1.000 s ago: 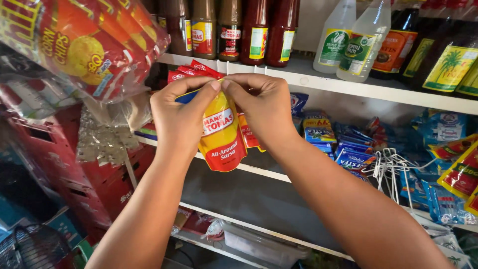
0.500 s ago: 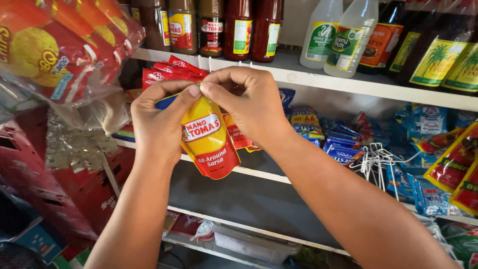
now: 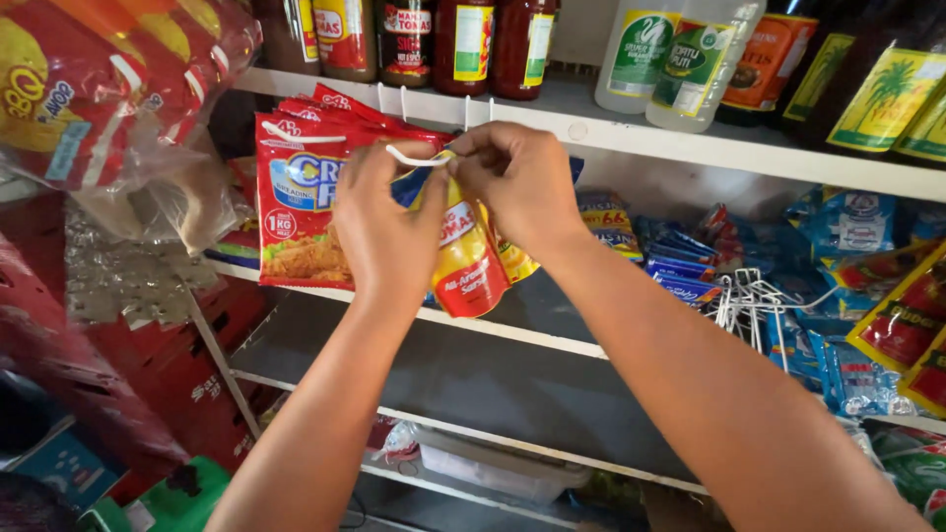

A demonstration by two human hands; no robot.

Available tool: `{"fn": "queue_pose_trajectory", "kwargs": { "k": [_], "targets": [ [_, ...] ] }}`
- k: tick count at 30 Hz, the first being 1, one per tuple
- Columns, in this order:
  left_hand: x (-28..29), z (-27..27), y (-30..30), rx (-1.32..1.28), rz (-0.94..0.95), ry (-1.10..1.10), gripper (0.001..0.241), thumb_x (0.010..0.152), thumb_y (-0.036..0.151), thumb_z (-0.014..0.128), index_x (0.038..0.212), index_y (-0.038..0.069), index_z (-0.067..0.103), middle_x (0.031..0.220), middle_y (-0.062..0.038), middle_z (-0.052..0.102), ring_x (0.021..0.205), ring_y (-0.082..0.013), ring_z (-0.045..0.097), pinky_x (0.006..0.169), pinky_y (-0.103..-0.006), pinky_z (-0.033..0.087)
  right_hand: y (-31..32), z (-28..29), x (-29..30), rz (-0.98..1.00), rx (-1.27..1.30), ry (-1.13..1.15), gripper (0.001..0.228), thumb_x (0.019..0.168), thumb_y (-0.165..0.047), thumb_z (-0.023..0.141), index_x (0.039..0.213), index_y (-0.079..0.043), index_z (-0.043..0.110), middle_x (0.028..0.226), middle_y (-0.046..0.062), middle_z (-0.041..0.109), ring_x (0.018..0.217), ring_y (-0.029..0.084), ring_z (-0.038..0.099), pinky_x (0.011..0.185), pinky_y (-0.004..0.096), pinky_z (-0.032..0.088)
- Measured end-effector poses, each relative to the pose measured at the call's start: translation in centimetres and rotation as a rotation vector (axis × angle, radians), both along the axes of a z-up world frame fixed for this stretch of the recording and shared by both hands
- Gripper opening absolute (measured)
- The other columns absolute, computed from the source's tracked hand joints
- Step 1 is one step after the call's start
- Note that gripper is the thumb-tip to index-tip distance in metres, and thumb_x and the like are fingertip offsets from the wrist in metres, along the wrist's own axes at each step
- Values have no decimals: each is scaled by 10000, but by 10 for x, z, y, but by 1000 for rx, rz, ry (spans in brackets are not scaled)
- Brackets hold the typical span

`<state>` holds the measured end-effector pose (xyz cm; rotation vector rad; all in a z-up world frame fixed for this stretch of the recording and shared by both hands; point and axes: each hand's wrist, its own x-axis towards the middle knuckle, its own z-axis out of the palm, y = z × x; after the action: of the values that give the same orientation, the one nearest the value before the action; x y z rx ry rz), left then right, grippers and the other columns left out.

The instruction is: Organizing various food and condiment sachets from a box and hanging them on display hooks in a store.

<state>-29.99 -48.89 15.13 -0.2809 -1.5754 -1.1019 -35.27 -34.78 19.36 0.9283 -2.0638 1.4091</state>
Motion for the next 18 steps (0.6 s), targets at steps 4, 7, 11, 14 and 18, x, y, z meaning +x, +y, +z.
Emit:
{"fn": "queue_pose_trajectory", "kwargs": {
  "k": [4,7,11,14,18],
  "targets": [
    [3,-7,9,-289,335,1,257,861,126,852,1098,130,755,1126,-70,683,1180,-345,572,995,-462,455,5,-1,-19,-15,-10,-76,113,897,-73,751,986,-2,741,777,52,743,650,75,653,602,251,535],
    [4,-16,17,-432,461,-86,362,811,230,829,1155,137,761,1285,-33,661,1313,-332,446,1058,-572,306,8,-6,-40,-193,71,152,128,846,-110,795,936,-23,763,787,68,769,689,108,734,660,272,577],
    [-5,-36,29,-631,617,-112,411,921,296,759,1287,110,733,1465,-64,578,1433,-358,365,1147,-616,203,7,-12,-51,-259,52,118,130,828,-143,785,912,-47,763,781,87,770,688,163,752,671,305,581],
    [-8,-47,36,-747,757,-153,522,988,374,720,1422,89,672,1541,-51,524,1491,-342,321,1177,-633,154,13,-24,-52,-270,-2,92,122,831,-143,774,910,-51,764,791,85,775,705,173,763,683,309,588],
    [-1,-58,50,-832,706,-225,692,965,466,694,1547,120,552,1675,-140,377,1569,-357,208,1159,-666,114,38,-55,-48,-285,-1,55,111,812,-134,759,891,-61,784,797,95,778,723,161,774,698,309,597]
  ]
}}
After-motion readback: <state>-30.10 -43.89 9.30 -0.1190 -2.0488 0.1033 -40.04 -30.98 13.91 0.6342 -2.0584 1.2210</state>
